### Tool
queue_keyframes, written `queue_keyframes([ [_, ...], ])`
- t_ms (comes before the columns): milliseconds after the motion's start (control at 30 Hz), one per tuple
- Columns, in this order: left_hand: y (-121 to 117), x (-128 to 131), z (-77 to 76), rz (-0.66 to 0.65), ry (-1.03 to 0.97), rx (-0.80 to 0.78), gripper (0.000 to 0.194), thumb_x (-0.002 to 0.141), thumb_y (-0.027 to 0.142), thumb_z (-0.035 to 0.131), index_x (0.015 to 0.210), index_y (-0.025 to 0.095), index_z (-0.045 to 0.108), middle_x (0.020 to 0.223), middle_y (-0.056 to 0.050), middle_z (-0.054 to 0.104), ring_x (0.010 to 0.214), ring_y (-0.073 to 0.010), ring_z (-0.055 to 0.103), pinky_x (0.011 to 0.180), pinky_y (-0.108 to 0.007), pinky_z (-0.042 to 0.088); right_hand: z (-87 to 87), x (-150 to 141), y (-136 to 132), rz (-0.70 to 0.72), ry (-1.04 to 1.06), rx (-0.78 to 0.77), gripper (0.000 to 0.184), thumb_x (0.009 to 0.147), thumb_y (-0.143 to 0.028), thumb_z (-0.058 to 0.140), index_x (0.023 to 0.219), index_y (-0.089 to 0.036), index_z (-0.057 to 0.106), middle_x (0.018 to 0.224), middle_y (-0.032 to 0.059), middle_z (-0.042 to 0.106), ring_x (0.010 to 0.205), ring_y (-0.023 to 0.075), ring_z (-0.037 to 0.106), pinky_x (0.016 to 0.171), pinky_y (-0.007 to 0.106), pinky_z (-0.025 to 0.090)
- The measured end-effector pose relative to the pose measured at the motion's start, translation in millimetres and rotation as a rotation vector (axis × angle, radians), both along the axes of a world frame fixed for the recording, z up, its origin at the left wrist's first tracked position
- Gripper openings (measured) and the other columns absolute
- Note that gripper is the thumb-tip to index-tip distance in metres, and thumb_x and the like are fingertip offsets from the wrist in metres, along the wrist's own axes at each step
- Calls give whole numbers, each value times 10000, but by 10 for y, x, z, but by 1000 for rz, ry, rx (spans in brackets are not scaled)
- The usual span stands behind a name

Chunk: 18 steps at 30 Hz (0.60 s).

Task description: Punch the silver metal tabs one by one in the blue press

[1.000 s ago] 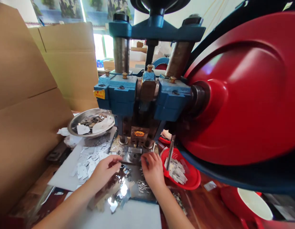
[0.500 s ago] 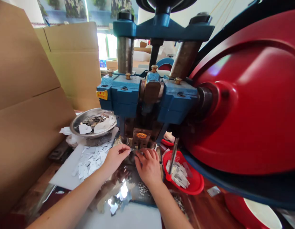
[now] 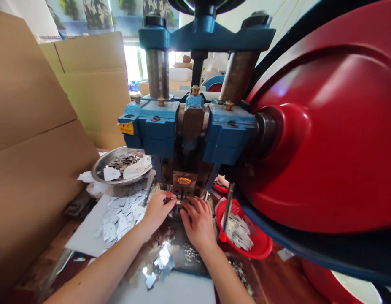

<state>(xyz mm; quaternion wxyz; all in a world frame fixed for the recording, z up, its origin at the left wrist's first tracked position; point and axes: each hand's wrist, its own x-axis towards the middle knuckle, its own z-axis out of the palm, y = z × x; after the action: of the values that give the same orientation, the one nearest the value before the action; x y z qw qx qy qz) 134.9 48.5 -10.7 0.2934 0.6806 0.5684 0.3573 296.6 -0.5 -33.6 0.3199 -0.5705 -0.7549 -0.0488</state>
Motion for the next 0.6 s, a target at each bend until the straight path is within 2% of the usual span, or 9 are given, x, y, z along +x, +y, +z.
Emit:
queue_keyframes([
  [200,56,5,-109,-26,-27,-10,149,757,212,613,880,214,697,934,-44,654,960,-226,564,911,-389,418,144,-55,-44,-71,-176,31,266,860,-440,537,1046,-302,668,1089,35,657,1138,304,470,1050,584,198],
  [400,121,34,-195,-70,-99,-40,212,753,165,573,926,207,688,958,-34,656,952,-202,590,897,-339,446,266,-175,-35,-105,-168,-9,240,879,-403,523,1019,-282,678,1065,40,679,1163,309,472,1063,583,174],
  [500,110,23,-176,-68,-132,-28,212,757,177,582,944,200,679,980,-41,652,964,-201,592,901,-334,446,225,-125,-50,-70,-51,-62,269,879,-405,504,1052,-270,660,1129,49,657,1180,317,471,1049,599,203],
  [600,55,-69,-117,-22,-163,-10,248,784,244,581,1018,188,644,1045,-61,635,978,-214,577,882,-358,452,111,40,-204,-112,314,-150,366,882,-454,437,1049,-208,650,1082,90,670,1063,289,571,964,514,382],
])
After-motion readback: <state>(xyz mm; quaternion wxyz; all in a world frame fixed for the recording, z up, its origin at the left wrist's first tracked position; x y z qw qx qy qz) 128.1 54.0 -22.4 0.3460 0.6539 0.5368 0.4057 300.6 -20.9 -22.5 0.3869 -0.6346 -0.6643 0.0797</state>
